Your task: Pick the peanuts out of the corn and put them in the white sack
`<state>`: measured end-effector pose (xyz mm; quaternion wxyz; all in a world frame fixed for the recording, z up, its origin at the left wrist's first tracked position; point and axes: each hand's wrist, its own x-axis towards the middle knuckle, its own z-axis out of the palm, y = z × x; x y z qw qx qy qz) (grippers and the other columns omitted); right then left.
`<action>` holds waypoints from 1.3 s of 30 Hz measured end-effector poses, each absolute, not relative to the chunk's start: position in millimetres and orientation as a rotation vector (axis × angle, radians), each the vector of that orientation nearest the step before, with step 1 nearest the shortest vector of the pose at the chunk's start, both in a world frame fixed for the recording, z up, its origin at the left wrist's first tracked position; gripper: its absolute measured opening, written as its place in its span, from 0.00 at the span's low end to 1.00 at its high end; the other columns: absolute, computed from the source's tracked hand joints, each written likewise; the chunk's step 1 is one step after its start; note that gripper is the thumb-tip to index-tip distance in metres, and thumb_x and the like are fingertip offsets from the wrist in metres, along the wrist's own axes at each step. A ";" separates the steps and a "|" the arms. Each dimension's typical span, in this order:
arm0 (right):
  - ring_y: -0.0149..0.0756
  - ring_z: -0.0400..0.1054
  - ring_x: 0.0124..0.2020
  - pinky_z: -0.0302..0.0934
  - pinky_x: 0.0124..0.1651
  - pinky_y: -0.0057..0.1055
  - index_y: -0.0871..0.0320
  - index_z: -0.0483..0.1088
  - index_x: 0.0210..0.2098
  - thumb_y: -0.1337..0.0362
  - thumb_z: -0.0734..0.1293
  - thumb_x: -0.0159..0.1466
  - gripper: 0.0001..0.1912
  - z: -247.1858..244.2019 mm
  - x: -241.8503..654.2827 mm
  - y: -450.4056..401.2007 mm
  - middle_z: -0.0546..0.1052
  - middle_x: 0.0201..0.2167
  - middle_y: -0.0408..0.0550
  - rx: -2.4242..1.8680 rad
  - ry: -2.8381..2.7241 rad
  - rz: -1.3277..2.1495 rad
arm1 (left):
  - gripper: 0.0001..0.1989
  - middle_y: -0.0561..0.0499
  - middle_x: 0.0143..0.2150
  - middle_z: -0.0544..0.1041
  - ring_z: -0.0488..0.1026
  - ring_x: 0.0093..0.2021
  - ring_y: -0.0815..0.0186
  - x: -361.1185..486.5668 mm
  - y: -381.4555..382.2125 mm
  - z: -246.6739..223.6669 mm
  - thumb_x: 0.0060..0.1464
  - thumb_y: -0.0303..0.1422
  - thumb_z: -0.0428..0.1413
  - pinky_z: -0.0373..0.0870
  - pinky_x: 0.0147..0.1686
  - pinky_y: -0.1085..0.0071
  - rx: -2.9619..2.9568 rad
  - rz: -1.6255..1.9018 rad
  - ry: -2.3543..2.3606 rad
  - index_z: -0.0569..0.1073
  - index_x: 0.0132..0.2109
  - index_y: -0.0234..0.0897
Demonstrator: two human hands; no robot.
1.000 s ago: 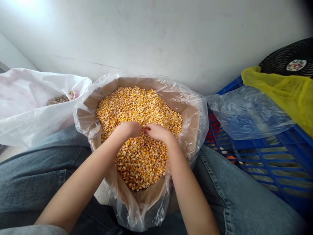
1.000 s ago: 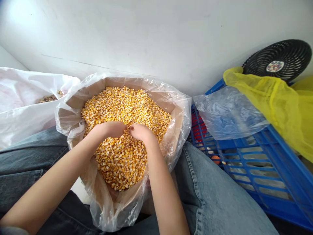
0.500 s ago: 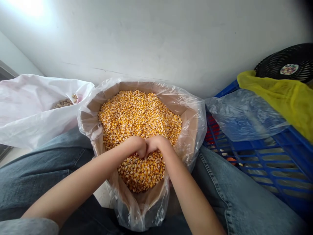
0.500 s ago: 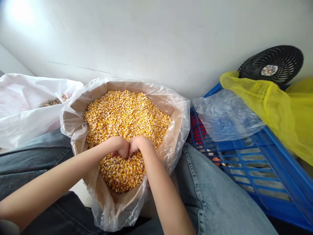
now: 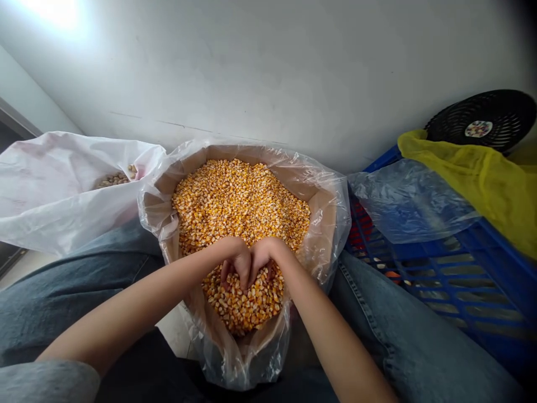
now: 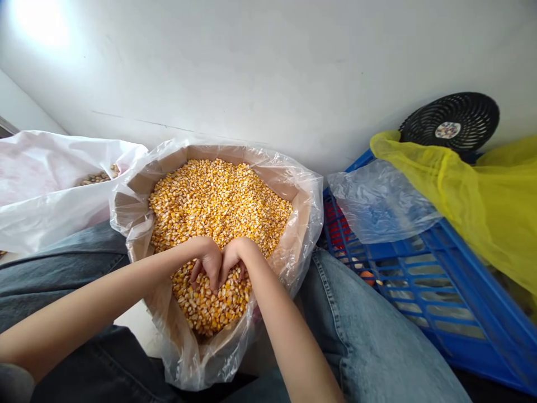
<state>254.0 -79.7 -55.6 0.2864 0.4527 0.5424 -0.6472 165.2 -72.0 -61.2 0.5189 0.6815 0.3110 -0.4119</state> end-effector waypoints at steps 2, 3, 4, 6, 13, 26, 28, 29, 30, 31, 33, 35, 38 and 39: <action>0.33 0.68 0.31 0.64 0.28 0.27 0.62 0.71 0.31 0.64 0.73 0.35 0.22 -51.1 255.2 -77.8 0.73 0.34 0.49 1.180 1.493 -1.753 | 0.22 0.43 0.33 0.77 0.74 0.29 0.58 165.5 -67.3 -58.9 0.25 0.38 0.64 0.73 0.26 0.67 1.434 -1.130 0.650 0.76 0.34 0.36; 0.33 0.68 0.31 0.64 0.28 0.27 0.62 0.71 0.31 0.64 0.72 0.36 0.20 -49.1 255.7 -76.4 0.73 0.34 0.48 1.174 1.522 -1.750 | 0.23 0.44 0.33 0.77 0.74 0.29 0.58 165.7 -65.1 -57.3 0.25 0.38 0.64 0.73 0.27 0.66 1.370 -1.177 0.638 0.76 0.35 0.37; 0.32 0.68 0.31 0.64 0.29 0.27 0.62 0.71 0.31 0.65 0.72 0.38 0.19 -47.3 256.1 -74.7 0.74 0.34 0.48 1.178 1.570 -1.728 | 0.23 0.44 0.32 0.77 0.74 0.29 0.58 165.8 -63.0 -55.5 0.26 0.38 0.63 0.73 0.27 0.66 1.377 -1.175 0.667 0.75 0.36 0.37; 0.33 0.68 0.31 0.63 0.31 0.26 0.62 0.71 0.31 0.68 0.70 0.40 0.17 -44.3 256.9 -70.7 0.74 0.33 0.47 1.197 1.737 -1.618 | 0.21 0.44 0.31 0.77 0.73 0.29 0.59 165.2 -58.9 -50.8 0.29 0.38 0.62 0.72 0.28 0.66 1.448 -1.158 0.739 0.75 0.36 0.36; 0.33 0.66 0.35 0.59 0.35 0.24 0.58 0.69 0.40 0.72 0.58 0.52 0.18 -44.0 261.7 -56.3 0.74 0.36 0.46 1.827 2.294 -1.270 | 0.16 0.44 0.40 0.74 0.72 0.36 0.61 157.0 -37.2 -28.3 0.47 0.35 0.49 0.69 0.35 0.67 2.058 -0.606 1.105 0.70 0.44 0.33; 0.35 0.57 0.49 0.47 0.52 0.29 0.63 0.63 0.48 0.62 0.53 0.60 0.20 -63.7 271.0 27.1 0.66 0.48 0.54 2.229 2.581 -0.545 | 0.24 0.40 0.57 0.56 0.48 0.58 0.57 133.1 29.5 -57.9 0.54 0.36 0.41 0.48 0.54 0.62 2.631 0.072 1.436 0.55 0.56 0.31; 0.33 0.55 0.52 0.44 0.54 0.28 0.63 0.61 0.50 0.62 0.51 0.61 0.21 -75.2 270.9 34.6 0.64 0.50 0.52 2.267 2.659 -0.461 | 0.25 0.40 0.60 0.51 0.43 0.60 0.59 130.7 40.6 -68.4 0.56 0.38 0.37 0.43 0.56 0.63 2.618 0.225 1.466 0.50 0.58 0.30; 0.32 0.53 0.53 0.43 0.55 0.28 0.63 0.61 0.51 0.62 0.50 0.62 0.21 -81.2 270.0 37.3 0.63 0.51 0.52 2.296 2.679 -0.426 | 0.26 0.41 0.61 0.48 0.42 0.60 0.60 129.9 45.7 -73.2 0.56 0.39 0.35 0.42 0.56 0.62 2.585 0.282 1.511 0.49 0.59 0.30; 0.32 0.51 0.54 0.41 0.56 0.28 0.63 0.60 0.51 0.62 0.49 0.62 0.22 -86.5 268.8 39.4 0.62 0.53 0.52 2.331 2.689 -0.402 | 0.27 0.41 0.61 0.47 0.40 0.61 0.60 129.0 50.8 -77.2 0.56 0.40 0.34 0.41 0.56 0.62 2.551 0.325 1.558 0.47 0.60 0.30; 0.32 0.49 0.55 0.40 0.56 0.28 0.64 0.59 0.52 0.62 0.48 0.63 0.23 -90.8 267.5 41.4 0.61 0.53 0.52 2.367 2.699 -0.386 | 0.28 0.41 0.62 0.45 0.39 0.61 0.59 128.0 56.0 -80.0 0.56 0.40 0.33 0.41 0.57 0.62 2.528 0.356 1.595 0.46 0.60 0.29; 0.30 0.49 0.55 0.40 0.56 0.28 0.64 0.59 0.52 0.62 0.45 0.63 0.24 -94.4 266.4 46.3 0.61 0.53 0.52 2.433 2.734 -0.368 | 0.28 0.42 0.62 0.45 0.38 0.61 0.59 124.6 67.5 -81.2 0.56 0.41 0.33 0.39 0.57 0.62 2.535 0.415 1.627 0.46 0.60 0.29; 0.30 0.51 0.55 0.42 0.55 0.27 0.63 0.60 0.51 0.62 0.43 0.63 0.25 -91.5 269.0 54.1 0.63 0.52 0.52 2.525 2.737 -0.338 | 0.27 0.43 0.62 0.47 0.39 0.61 0.61 119.1 80.7 -77.4 0.57 0.41 0.32 0.37 0.57 0.62 2.587 0.491 1.618 0.47 0.60 0.30; 0.32 0.55 0.53 0.47 0.52 0.29 0.62 0.62 0.51 0.61 0.43 0.63 0.26 -81.6 280.5 70.8 0.65 0.50 0.52 2.803 2.624 -0.301 | 0.25 0.44 0.60 0.52 0.43 0.60 0.63 108.6 99.4 -70.3 0.57 0.38 0.32 0.38 0.57 0.63 2.682 0.602 1.502 0.49 0.59 0.31; 0.33 0.58 0.51 0.49 0.51 0.28 0.61 0.62 0.50 0.60 0.43 0.63 0.26 -79.2 285.1 76.6 0.66 0.49 0.52 2.921 2.581 -0.316 | 0.25 0.44 0.59 0.54 0.45 0.60 0.64 105.6 104.1 -69.6 0.57 0.37 0.32 0.39 0.57 0.64 2.706 0.629 1.446 0.51 0.59 0.31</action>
